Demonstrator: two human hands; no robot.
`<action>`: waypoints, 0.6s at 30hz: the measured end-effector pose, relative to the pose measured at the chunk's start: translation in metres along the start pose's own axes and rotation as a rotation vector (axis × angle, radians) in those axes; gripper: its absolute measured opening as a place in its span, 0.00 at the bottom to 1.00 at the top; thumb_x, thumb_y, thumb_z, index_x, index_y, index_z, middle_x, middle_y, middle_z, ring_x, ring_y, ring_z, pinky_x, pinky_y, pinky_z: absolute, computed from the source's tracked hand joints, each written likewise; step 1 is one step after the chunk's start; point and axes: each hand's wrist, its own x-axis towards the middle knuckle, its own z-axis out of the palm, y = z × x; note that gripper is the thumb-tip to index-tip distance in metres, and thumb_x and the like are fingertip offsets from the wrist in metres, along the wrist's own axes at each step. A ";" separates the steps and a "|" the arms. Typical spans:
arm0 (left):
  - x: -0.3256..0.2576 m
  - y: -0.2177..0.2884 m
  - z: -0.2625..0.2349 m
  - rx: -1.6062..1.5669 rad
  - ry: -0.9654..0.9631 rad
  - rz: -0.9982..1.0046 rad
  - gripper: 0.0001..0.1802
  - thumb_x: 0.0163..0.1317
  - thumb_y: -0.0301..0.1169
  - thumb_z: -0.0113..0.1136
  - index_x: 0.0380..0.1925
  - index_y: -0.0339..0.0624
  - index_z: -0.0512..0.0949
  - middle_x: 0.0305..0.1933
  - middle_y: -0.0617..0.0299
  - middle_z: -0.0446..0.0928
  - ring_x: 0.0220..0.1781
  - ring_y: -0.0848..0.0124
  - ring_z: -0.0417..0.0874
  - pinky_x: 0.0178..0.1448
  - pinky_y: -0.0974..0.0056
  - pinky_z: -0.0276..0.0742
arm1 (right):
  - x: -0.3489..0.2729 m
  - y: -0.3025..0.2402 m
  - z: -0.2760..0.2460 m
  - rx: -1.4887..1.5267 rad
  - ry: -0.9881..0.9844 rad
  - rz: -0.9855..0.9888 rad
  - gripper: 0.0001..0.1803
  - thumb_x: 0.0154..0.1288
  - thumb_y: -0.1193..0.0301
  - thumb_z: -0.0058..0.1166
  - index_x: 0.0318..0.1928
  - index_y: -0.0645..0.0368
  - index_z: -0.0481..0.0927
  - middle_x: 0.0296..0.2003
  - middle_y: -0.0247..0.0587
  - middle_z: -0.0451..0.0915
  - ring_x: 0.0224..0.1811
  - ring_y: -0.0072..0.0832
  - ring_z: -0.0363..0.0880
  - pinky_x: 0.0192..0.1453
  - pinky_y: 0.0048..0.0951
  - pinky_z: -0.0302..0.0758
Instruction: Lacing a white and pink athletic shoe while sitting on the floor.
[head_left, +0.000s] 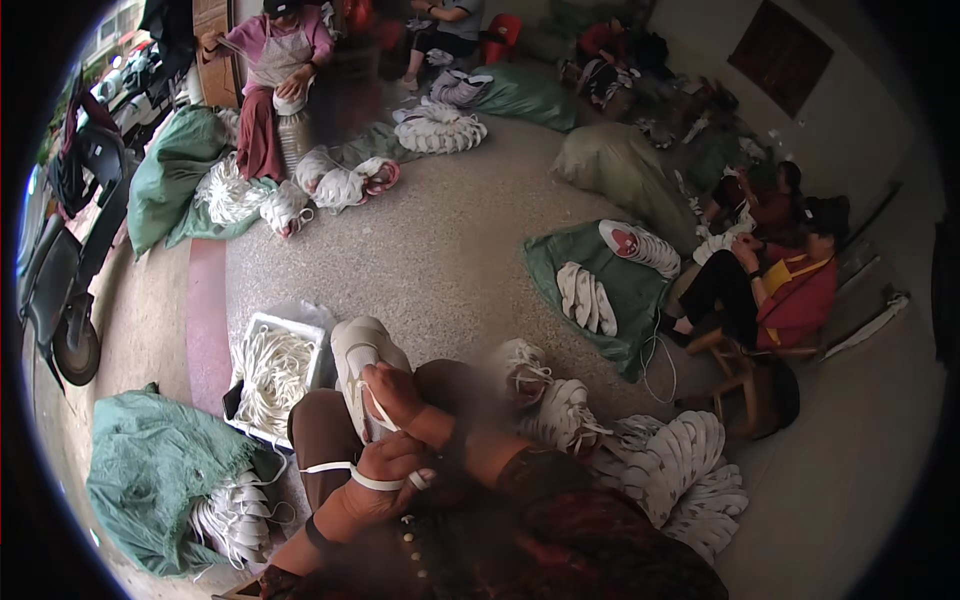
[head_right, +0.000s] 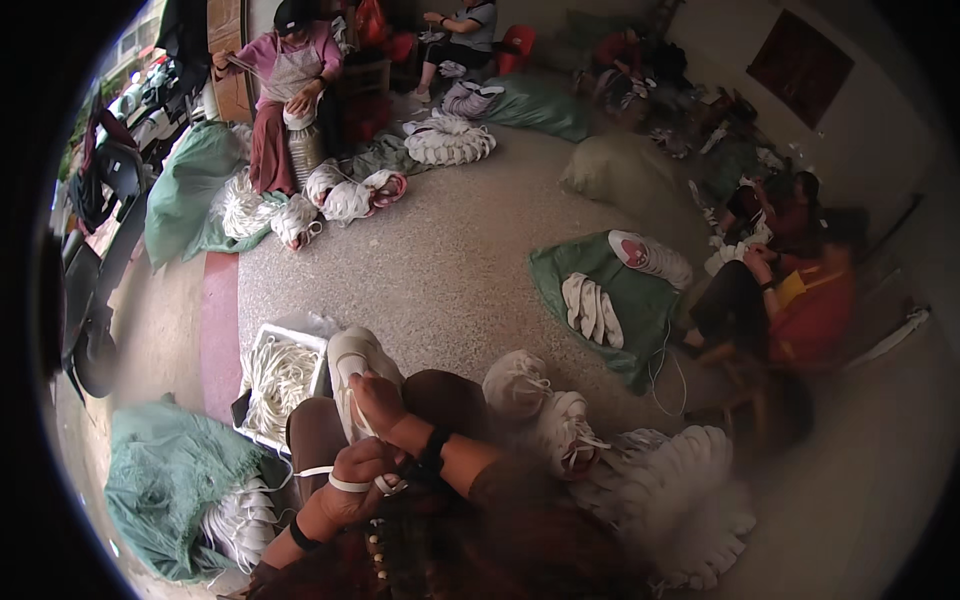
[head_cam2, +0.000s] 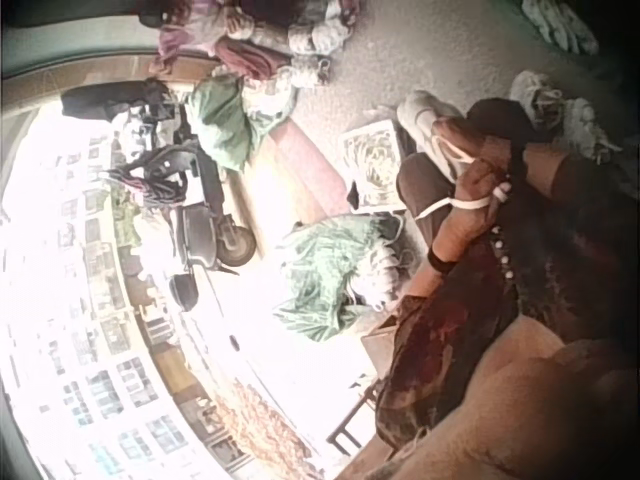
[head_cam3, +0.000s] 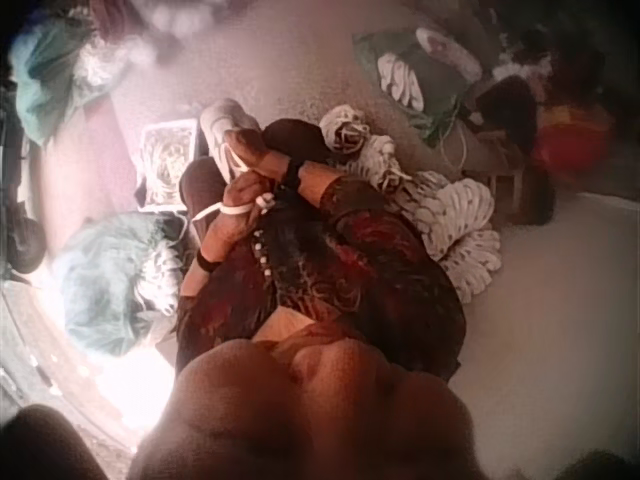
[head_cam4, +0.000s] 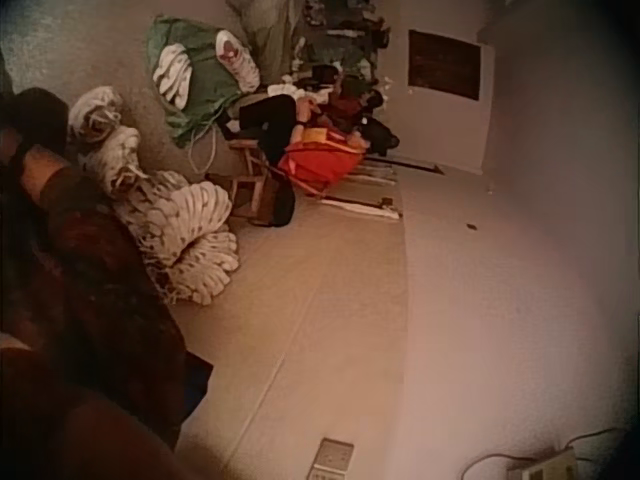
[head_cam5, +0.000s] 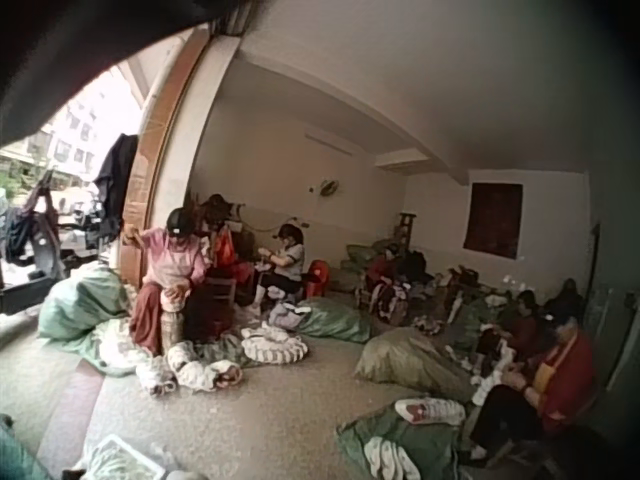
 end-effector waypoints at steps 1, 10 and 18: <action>-0.001 -0.001 0.001 -0.003 -0.023 -0.026 0.05 0.57 0.26 0.55 0.27 0.33 0.73 0.29 0.52 0.72 0.32 0.56 0.75 0.36 0.58 0.73 | 0.001 0.000 0.002 -0.001 -0.016 0.006 0.03 0.55 0.74 0.49 0.30 0.60 0.73 0.26 0.54 0.76 0.29 0.47 0.78 0.32 0.41 0.75; -0.002 -0.002 0.002 -0.086 0.021 -0.198 0.08 0.58 0.29 0.54 0.24 0.35 0.75 0.26 0.53 0.72 0.29 0.59 0.73 0.40 0.59 0.72 | -0.001 0.008 0.022 0.570 0.155 0.031 0.06 0.59 0.72 0.47 0.30 0.58 0.77 0.27 0.51 0.77 0.33 0.50 0.77 0.37 0.43 0.72; -0.015 -0.011 -0.030 -0.359 0.290 -0.384 0.18 0.64 0.35 0.47 0.16 0.38 0.70 0.21 0.59 0.70 0.23 0.65 0.70 0.33 0.64 0.67 | 0.023 0.016 0.025 0.707 -0.022 0.260 0.06 0.60 0.72 0.47 0.30 0.62 0.74 0.25 0.53 0.75 0.29 0.45 0.75 0.35 0.39 0.71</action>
